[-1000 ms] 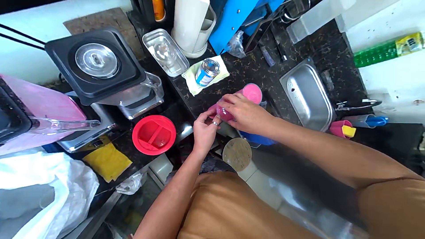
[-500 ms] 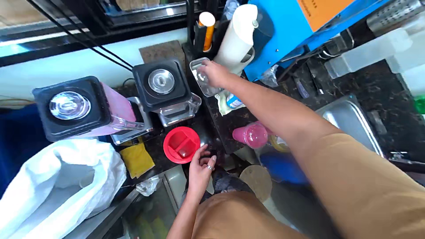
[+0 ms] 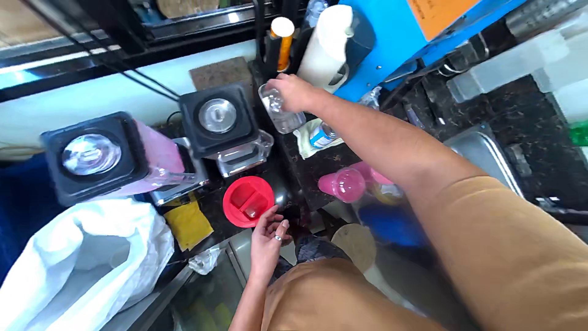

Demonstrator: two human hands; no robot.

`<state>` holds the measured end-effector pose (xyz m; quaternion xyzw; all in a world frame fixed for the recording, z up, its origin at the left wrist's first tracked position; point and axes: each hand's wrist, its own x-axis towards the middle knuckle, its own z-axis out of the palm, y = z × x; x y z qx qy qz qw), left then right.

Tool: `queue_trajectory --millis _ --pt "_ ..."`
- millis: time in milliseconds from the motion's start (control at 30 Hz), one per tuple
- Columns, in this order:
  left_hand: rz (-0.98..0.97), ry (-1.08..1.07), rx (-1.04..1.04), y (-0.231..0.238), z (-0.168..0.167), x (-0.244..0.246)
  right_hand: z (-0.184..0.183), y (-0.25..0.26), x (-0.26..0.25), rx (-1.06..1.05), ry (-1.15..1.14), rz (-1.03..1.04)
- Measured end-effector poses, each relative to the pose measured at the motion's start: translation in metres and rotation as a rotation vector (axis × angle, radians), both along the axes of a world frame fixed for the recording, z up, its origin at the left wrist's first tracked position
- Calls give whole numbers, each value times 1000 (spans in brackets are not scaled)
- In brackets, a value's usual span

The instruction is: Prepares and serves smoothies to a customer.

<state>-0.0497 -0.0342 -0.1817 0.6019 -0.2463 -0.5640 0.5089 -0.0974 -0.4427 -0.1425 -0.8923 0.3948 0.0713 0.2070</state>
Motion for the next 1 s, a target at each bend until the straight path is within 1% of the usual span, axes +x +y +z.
queue_trajectory --millis 33,100,167,200,233,300,367,433,533,633,700,767,833,1000 --pt "-22 -21 -30 -4 3 0 17 8 -10 -31 -41 30" --pt "-80 -41 -87 -13 10 1 65 35 -49 -42 -102 67" --pt "-130 -36 -173 -31 16 0 121 63 -106 -12 -155 77" --pt "-165 -36 -210 -43 21 -2 143 77 -139 4 -183 64" --pt "-216 -46 -250 -58 29 -6 159 90 -174 22 -195 33" --pt "-353 -119 -328 -92 48 -19 174 120 -238 49 -165 -88" --pt "-499 -235 -347 -130 64 -35 165 148 -286 49 -87 -208" --pt "-663 -351 -291 -168 75 -57 141 173 -313 53 -59 -296" --pt "-908 -487 -204 -215 76 -95 106 192 -323 37 -31 -311" --pt "-1071 -577 -129 -241 68 -128 82 188 -320 47 1 -267" --pt "-1129 -585 -74 -249 66 -142 76 186 -318 57 21 -236" --pt "-1162 -550 -35 -252 66 -150 75 185 -315 75 38 -206" --pt "-1166 -506 -6 -253 66 -154 76 187 -311 67 52 -185" --pt "-1165 -519 10 -255 60 -159 70 190 -309 36 77 -169"
